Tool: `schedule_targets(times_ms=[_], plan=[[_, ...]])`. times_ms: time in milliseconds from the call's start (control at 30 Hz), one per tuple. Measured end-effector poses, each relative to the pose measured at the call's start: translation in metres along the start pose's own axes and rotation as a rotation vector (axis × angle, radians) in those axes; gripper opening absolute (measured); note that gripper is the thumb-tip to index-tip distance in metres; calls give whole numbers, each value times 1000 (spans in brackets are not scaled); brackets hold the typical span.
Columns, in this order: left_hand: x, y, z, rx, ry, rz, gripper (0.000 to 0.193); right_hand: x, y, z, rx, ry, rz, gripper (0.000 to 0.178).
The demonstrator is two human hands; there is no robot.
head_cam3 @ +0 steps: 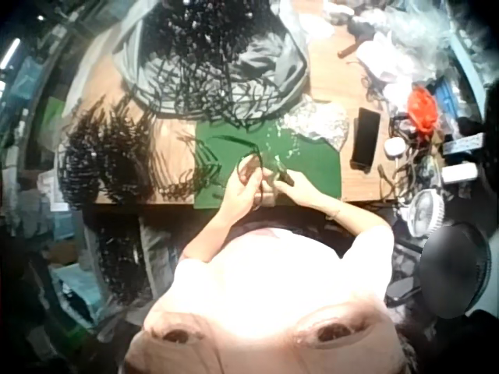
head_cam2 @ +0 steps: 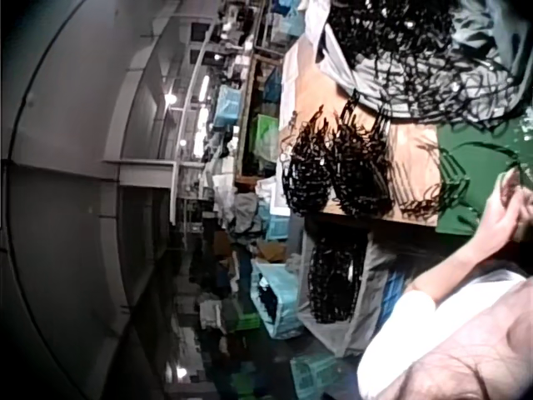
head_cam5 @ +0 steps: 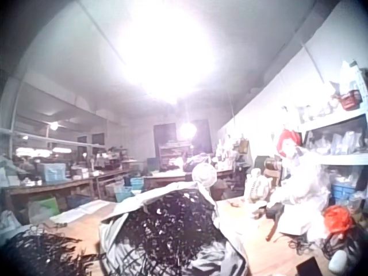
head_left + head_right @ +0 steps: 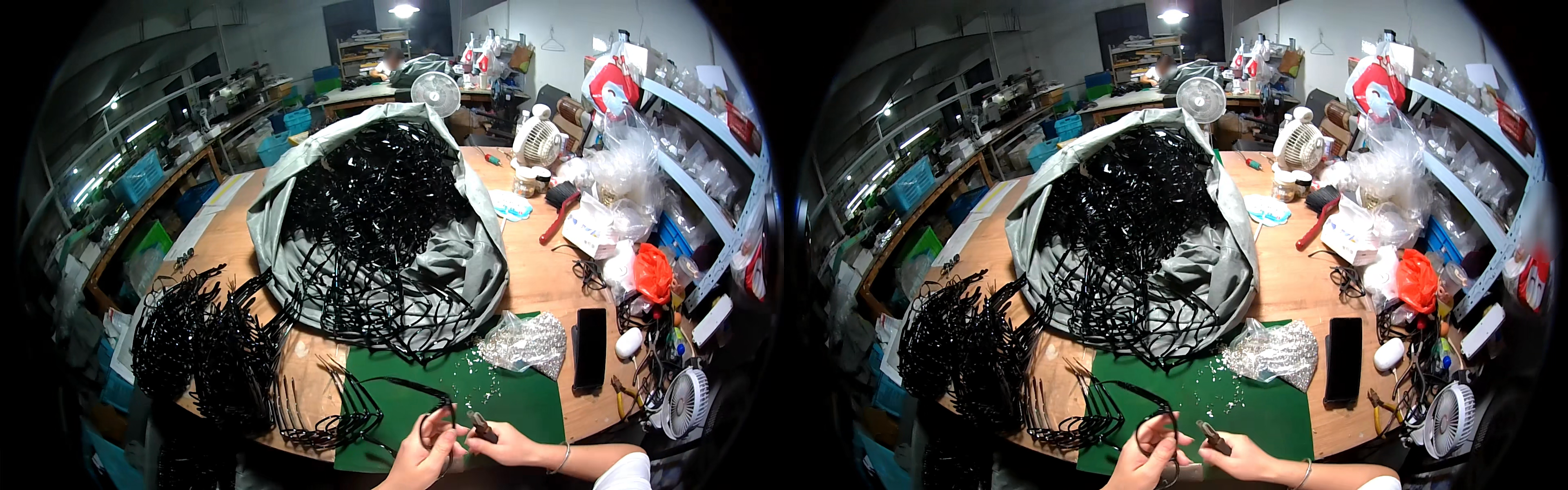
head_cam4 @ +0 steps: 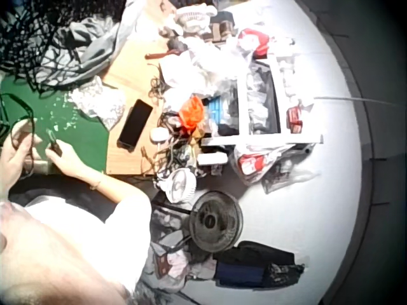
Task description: The person repeatedly picks up black eyeglass frames from a pile and uses pliers to trim small protrusions or flash from the frame rims. Trimmed pieces fall onto a green mat. The person handles the frames one at a time, rotating them to access different spots before placing them back on the pile.
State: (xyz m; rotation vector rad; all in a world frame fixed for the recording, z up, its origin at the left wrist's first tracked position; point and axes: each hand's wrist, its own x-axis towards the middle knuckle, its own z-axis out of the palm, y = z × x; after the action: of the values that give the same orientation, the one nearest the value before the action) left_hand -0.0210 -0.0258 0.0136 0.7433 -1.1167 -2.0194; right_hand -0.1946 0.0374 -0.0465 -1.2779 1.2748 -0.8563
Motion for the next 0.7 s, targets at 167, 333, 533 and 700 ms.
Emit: schedule_targets(times_ms=[167,333,533,700], plan=[[7,15,10,-252,217,61,30,-5,-41,21,202,-55,-213,13],[6,11,4,-236,235,65,30,7,-59,38,102,27,-154,22],[7,9,4,-197,233,92,30,9,-46,30,52,-91,-211,15],[-1,18,8,-130,166,72,29,9,-40,12,-55,-221,-255,10]])
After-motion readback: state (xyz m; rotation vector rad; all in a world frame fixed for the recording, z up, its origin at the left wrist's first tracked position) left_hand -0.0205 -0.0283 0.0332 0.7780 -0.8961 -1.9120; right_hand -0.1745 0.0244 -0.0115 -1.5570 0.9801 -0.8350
